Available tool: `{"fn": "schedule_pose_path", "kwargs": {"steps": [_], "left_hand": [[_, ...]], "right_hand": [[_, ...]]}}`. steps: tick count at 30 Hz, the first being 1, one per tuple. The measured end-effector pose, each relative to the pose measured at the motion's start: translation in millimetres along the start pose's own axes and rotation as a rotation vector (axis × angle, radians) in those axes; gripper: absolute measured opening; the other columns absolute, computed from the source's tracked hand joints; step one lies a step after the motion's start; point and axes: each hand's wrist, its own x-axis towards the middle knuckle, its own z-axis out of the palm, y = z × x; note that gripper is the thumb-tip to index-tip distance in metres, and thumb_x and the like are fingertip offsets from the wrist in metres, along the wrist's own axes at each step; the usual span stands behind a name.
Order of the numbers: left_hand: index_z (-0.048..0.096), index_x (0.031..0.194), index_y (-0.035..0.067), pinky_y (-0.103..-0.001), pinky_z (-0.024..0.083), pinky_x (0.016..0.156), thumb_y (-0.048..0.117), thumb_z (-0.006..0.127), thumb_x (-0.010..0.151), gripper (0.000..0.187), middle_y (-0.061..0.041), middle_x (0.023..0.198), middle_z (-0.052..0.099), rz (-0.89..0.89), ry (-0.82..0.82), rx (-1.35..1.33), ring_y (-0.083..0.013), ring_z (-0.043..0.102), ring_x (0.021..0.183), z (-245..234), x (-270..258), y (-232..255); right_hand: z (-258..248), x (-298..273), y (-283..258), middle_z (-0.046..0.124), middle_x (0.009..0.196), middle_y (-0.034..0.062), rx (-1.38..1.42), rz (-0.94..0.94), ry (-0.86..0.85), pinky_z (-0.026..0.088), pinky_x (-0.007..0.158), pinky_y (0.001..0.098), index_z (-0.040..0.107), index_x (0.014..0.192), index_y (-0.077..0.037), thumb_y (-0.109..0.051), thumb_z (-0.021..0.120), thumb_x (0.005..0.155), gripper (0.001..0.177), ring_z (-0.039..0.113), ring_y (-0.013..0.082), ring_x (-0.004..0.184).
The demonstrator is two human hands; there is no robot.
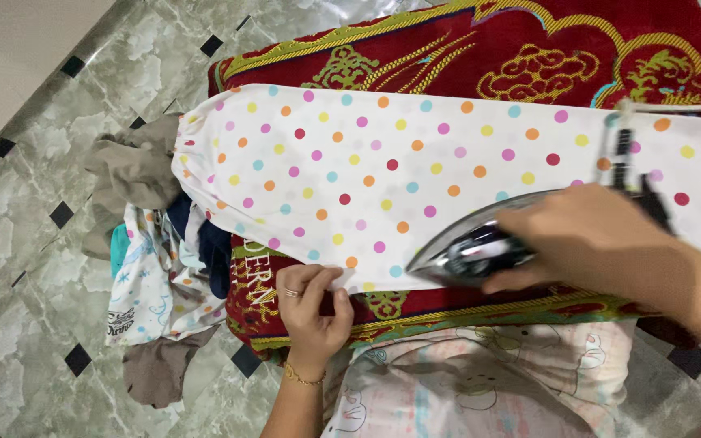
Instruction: The person irons a white polka-dotted garment and a white Frozen-themed onesie on a red patterned cushion placed on the floor. They smooth the fabric with one hand while moving the iron with the other, then fold the first garment and continue ironing the second.
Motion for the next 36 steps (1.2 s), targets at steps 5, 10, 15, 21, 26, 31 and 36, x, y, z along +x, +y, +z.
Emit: {"fn": "schedule_pose_path", "kwargs": {"steps": [5,10,15,21,26,31,36], "left_hand": [[0.074,0.100,0.009,-0.047,0.047,0.090,0.013,0.070,0.077,0.024,-0.005,0.106,0.069,0.163,-0.129,0.114,-0.0285,0.063,0.106,-1.8,14.2,8.6],[0.073,0.103,0.006,-0.045,0.054,0.093,0.012,0.078,0.081,0.023,-0.005,0.108,0.072,0.183,-0.279,-0.034,-0.0289,0.067,0.113,-1.4,22.3,8.2],[0.073,0.099,0.006,-0.044,0.055,0.090,0.010,0.081,0.081,0.020,-0.004,0.105,0.073,0.192,-0.316,-0.012,-0.0274,0.068,0.108,-1.9,20.7,6.9],[0.074,0.101,0.007,-0.044,0.055,0.093,0.009,0.080,0.083,0.019,-0.003,0.106,0.072,0.203,-0.332,0.015,-0.0271,0.068,0.110,-3.4,18.3,5.1],[0.074,0.104,0.008,-0.045,0.054,0.094,0.010,0.080,0.083,0.021,-0.003,0.108,0.072,0.211,-0.338,0.012,-0.0280,0.067,0.110,-5.0,18.0,4.6],[0.074,0.105,0.009,-0.043,0.054,0.094,0.010,0.080,0.083,0.022,-0.003,0.109,0.072,0.218,-0.344,-0.010,-0.0273,0.067,0.110,-7.4,19.3,3.1],[0.075,0.104,0.007,-0.042,0.054,0.094,0.009,0.080,0.084,0.021,-0.004,0.108,0.071,0.206,-0.348,-0.050,-0.0268,0.066,0.111,-10.4,19.1,0.8]], "right_hand": [[26.1,-3.0,62.0,0.074,0.065,-0.0033,-0.242,0.314,-0.014,0.060,0.054,0.0287,0.068,0.112,-0.031,-0.092,0.052,0.066,0.079,0.075,0.0135,0.056],[8.0,7.6,57.6,0.067,0.054,-0.0016,-0.409,0.380,0.251,0.055,0.054,0.0286,0.074,0.091,-0.026,-0.094,0.048,0.064,0.077,0.071,0.0152,0.055],[-36.3,90.1,44.5,0.067,0.056,0.0085,-0.163,0.213,0.492,0.053,0.049,0.0370,0.077,0.096,-0.014,-0.090,0.056,0.063,0.086,0.069,0.0244,0.050],[-89.8,190.6,25.9,0.069,0.067,0.0165,-0.022,0.075,0.697,0.055,0.062,0.0476,0.077,0.085,-0.005,-0.088,0.071,0.070,0.085,0.069,0.0352,0.066],[-95.6,175.1,3.6,0.072,0.075,0.0181,0.011,0.096,0.471,0.057,0.066,0.0486,0.077,0.085,-0.003,-0.086,0.072,0.069,0.085,0.071,0.0372,0.071],[-71.7,108.6,-46.1,0.073,0.071,0.0142,0.008,0.062,0.243,0.059,0.064,0.0455,0.076,0.095,-0.010,-0.087,0.066,0.064,0.084,0.074,0.0331,0.069],[-69.6,100.5,-71.4,0.071,0.065,0.0156,-0.015,-0.015,0.410,0.057,0.055,0.0461,0.075,0.107,-0.011,-0.084,0.066,0.066,0.084,0.072,0.0353,0.062]]}}
